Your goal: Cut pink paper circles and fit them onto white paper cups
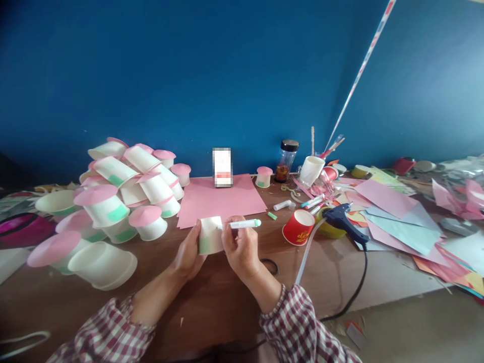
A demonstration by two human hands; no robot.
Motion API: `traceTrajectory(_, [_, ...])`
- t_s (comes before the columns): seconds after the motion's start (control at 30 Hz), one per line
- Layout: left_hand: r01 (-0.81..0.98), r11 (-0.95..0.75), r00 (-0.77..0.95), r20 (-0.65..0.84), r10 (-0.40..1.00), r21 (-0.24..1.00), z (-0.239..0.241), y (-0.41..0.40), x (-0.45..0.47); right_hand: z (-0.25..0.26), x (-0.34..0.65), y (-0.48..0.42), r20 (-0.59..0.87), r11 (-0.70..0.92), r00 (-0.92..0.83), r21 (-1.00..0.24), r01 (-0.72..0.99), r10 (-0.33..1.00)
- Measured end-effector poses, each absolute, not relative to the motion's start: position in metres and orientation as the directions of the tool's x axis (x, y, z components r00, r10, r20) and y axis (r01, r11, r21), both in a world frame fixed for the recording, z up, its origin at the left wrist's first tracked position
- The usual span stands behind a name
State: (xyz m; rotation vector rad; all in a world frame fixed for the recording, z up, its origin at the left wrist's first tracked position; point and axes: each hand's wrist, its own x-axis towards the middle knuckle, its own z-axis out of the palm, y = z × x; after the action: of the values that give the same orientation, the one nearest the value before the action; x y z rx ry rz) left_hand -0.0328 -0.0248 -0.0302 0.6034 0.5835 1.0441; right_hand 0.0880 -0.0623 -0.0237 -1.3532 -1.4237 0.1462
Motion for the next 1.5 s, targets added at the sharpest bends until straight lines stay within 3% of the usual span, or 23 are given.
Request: traceTrajectory(1.5, [-0.594, 0.373, 0.389, -0.152, 0.909, 0.713, -0.0282, -0.0276, -0.0309, -0.0213, 0.0883, -0.0633, 0.617, 0.332, 0.286, -0.692, 0.641, 0.734])
